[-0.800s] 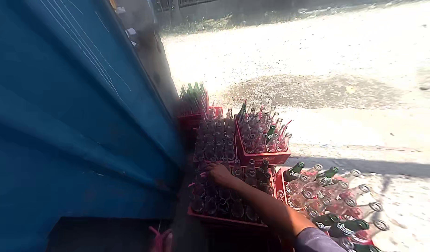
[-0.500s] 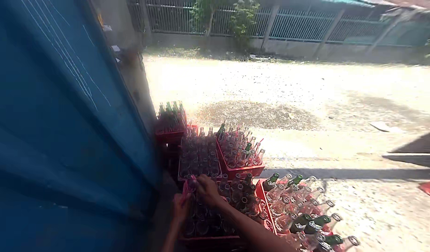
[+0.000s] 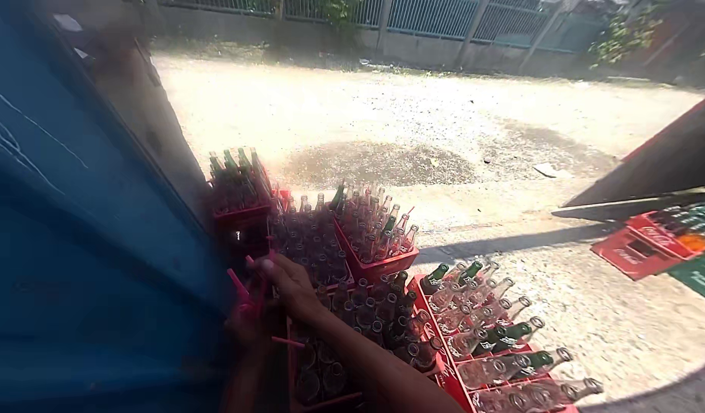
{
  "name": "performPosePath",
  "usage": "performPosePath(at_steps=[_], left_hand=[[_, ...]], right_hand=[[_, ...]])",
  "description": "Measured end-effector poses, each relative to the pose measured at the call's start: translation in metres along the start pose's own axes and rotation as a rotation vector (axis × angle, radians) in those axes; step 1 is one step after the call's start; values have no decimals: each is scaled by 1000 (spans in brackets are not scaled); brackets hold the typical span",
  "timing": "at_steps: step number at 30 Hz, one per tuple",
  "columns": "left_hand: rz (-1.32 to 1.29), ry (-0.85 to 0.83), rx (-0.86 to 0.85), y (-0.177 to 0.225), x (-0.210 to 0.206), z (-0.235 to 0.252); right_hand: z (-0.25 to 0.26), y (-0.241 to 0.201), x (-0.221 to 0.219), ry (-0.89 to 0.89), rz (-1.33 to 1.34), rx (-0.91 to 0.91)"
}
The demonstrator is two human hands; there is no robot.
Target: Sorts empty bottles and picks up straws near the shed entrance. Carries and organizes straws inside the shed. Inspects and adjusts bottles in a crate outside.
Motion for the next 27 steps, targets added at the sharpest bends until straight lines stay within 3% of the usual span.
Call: performPosePath(at_steps=[3,6,8,11,17,20,23,25,27], left_hand=[[145,-128,214,-65,-2,29],[290,-232,335,-125,-25,77],[342,-295,409,-161,-52,112],[374,-365,412,-199,-96,150],[369,-186,256,-200,-130,221],[434,-378,286,-198,-145,266],[516,-574,309,-226,-178,286],[596,-629,322,-242,-197,291],[612,-583,296,-241,-205,295]], right_hand=[[-34,31,110,-54,-884,-102],[-84,48,219,50,-1420,-468],[-111,63,258,57,-1450,-690],[-130,78,266,18,-1400,-815],[-122,83,264,-51,-1458,-848],[-125,86,266,-65,-1458,-829],[-124,84,267,-70,-1431,-812],[-124,84,268,-64,-1411,-796],[-123,86,270,-77,-1390,-795]])
Point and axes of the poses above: each hand's wrist, its own z-axis towards the middle knuckle, its own x-axis out of the back of the hand, y = z × x, the point moved 3 cm from there along z, towards the middle knuckle, and after that the axes turned 4 degrees about -y, right-handed, at the moved point
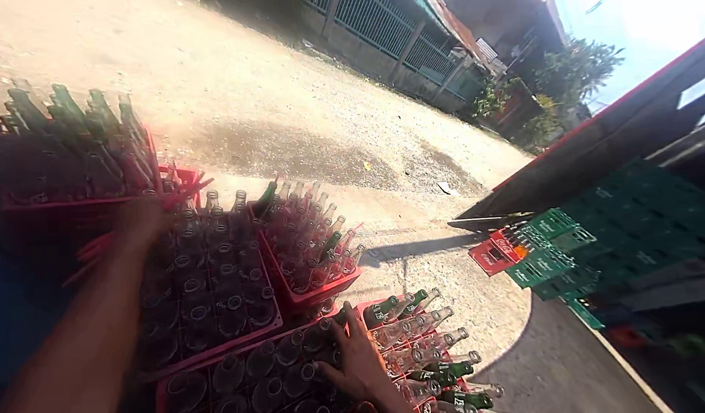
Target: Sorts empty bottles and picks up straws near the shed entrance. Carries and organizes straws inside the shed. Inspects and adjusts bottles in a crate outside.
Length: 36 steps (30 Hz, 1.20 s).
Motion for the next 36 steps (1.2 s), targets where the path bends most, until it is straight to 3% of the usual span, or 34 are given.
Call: performPosePath(at_steps=[4,6,9,11,14,18,24,30,33,36], left_hand=[[-151,251,-208,75,31,-14],[-242,284,-320,120,33,-12],[-246,85,-383,173,9,-3],[-86,-89,-372,190,-25,12],[163,-262,-351,196,-86,31],[103,-261,-337,196,-129,40],[-68,16,-263,219,-119,58],[-33,-83,-142,214,-141,99],[-27,-32,-174,215,-150,103],[-41,71,-320,252,-141,76]], right_hand=[[4,1,-1,-46,33,8],[6,-2,0,-78,19,-1],[5,-1,-2,-74,31,9],[4,0,-1,-76,58,16],[3,0,-1,-86,65,28],[4,0,0,-98,77,28],[5,-3,0,-77,-11,15],[6,1,-6,0,-34,49],[7,-1,-6,-5,-20,50],[7,-1,-7,18,-11,66]])
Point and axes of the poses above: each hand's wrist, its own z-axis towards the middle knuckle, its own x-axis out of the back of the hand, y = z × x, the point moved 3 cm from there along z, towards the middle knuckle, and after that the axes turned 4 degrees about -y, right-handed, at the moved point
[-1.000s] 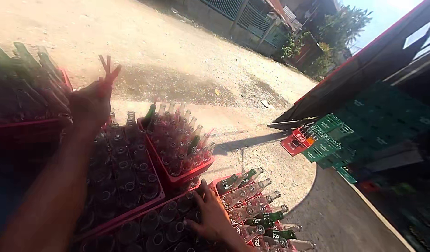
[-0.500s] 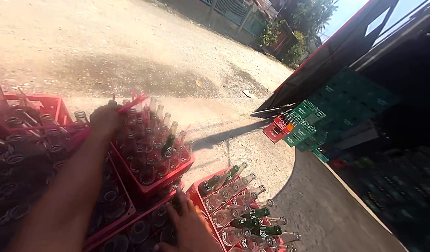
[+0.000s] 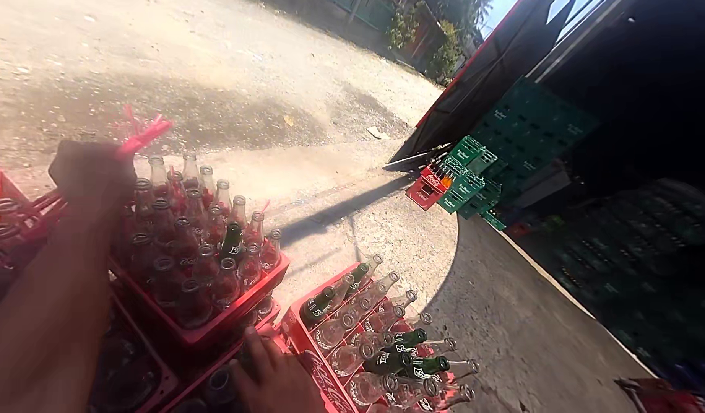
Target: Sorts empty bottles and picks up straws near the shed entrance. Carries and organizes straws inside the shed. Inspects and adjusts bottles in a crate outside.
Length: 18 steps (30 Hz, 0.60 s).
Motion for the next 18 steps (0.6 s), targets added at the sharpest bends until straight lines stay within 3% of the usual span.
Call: performPosePath(at_steps=[3,8,14,18], left_hand=[[-83,59,-103,30,7,7],[-272,-51,6,18,-6,27],[30,-242,178,27,-50,30],[67,-183,177,35,-58,18]], right_hand=[[1,-1,-2,-2,2,15],[1,1,-1,-23,12,22],[2,2,-3,28,6,35],[3,2,-3,55,14,41]])
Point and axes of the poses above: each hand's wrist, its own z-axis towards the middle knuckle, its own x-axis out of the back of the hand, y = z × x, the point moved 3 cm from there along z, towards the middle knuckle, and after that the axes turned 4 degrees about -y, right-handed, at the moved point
